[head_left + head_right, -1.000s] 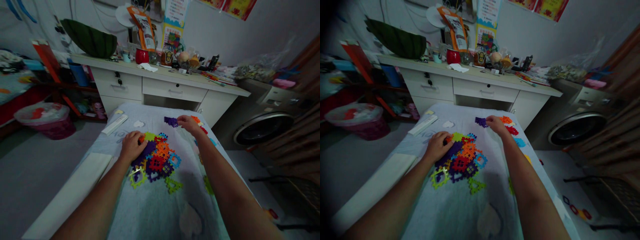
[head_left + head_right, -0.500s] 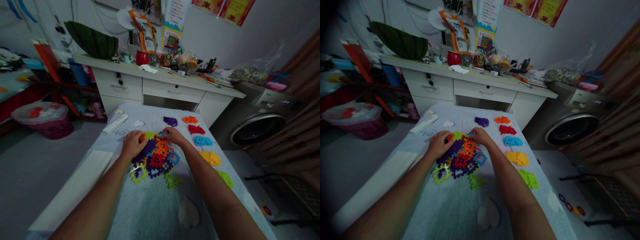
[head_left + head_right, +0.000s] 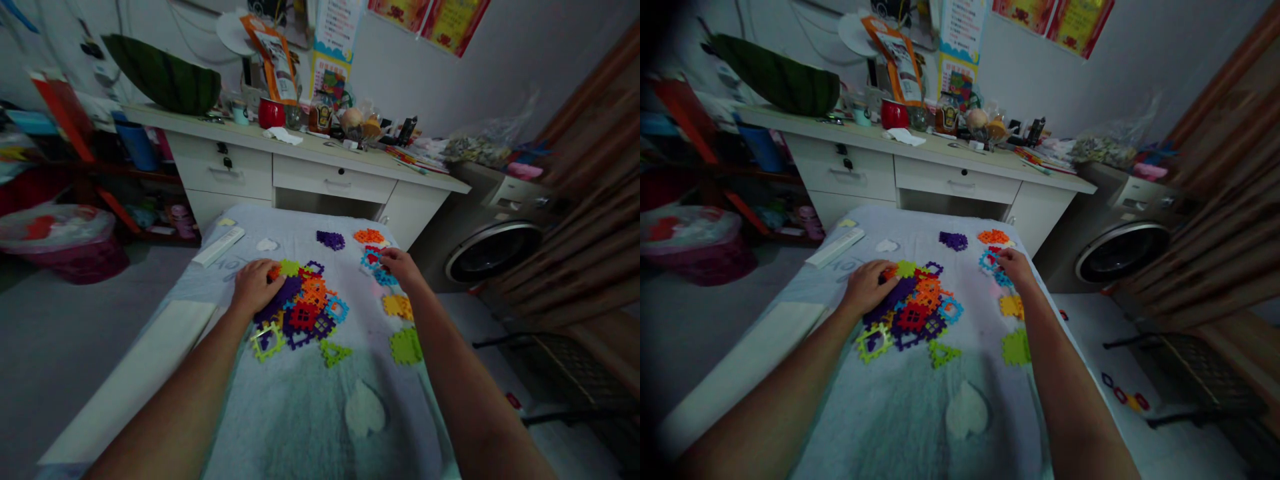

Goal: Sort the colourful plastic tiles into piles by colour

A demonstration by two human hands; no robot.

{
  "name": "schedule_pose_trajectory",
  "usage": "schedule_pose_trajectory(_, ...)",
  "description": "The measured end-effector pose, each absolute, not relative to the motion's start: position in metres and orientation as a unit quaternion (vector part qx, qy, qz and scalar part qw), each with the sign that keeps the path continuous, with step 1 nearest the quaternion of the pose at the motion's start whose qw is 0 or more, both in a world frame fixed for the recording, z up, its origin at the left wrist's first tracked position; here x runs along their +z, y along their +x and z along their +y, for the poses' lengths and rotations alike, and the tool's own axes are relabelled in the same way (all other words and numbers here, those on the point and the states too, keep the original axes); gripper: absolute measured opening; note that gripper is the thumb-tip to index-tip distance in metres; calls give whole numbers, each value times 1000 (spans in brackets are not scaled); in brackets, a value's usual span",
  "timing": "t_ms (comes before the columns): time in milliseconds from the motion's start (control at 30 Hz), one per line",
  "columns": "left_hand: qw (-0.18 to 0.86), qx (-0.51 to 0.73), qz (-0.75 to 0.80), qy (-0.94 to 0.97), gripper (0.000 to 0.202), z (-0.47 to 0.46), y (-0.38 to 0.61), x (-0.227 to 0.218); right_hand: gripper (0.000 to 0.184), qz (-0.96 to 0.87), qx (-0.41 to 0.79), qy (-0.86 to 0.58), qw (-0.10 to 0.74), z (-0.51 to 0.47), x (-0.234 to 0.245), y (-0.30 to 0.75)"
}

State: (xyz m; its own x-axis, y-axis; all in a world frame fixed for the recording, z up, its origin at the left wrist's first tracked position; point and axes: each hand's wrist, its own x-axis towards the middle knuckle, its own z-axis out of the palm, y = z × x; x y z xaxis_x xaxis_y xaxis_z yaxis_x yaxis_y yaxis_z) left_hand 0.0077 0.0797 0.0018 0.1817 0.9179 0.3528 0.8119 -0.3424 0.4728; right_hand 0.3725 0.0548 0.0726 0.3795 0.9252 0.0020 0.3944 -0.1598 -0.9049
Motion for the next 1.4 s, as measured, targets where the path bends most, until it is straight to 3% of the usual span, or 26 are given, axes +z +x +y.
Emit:
schedule_pose_trajectory(233, 87, 297, 568, 763, 35, 81, 7, -1, 2, -348, 228, -798, 436, 31, 70, 454)
schedule_pose_trajectory(300, 88, 295, 564, 766, 36, 81, 7, -1, 8, -332, 222, -810, 430, 27, 64, 463)
schedule_pose_trajectory(500, 98, 294, 561, 768, 35, 79, 7, 2, 16, -322, 233, -833, 385, 20, 48, 461)
schedule_pose_trajectory(767, 103, 298, 553, 771, 36, 77, 7, 4, 5, -363, 175, -841, 361, 11, 60, 455)
schedule_pose_trajectory(967, 101, 310, 538, 778, 35, 79, 6, 1, 19, -529, 85, -759, 370, 3, 86, 395)
schedule_pose_trajectory(1200, 97, 316, 538, 776, 33, 81, 5, -3, 24, -715, 193, -626, 245, -18, 63, 281)
schedule_pose_trajectory(1333, 91, 314, 541, 775, 33, 82, 5, -4, 49, -706, 166, -631, 276, -19, 38, 250)
schedule_pose_trajectory(1400, 87, 312, 545, 773, 34, 82, 5, -4, 51, -704, 166, -625, 293, -17, 33, 242)
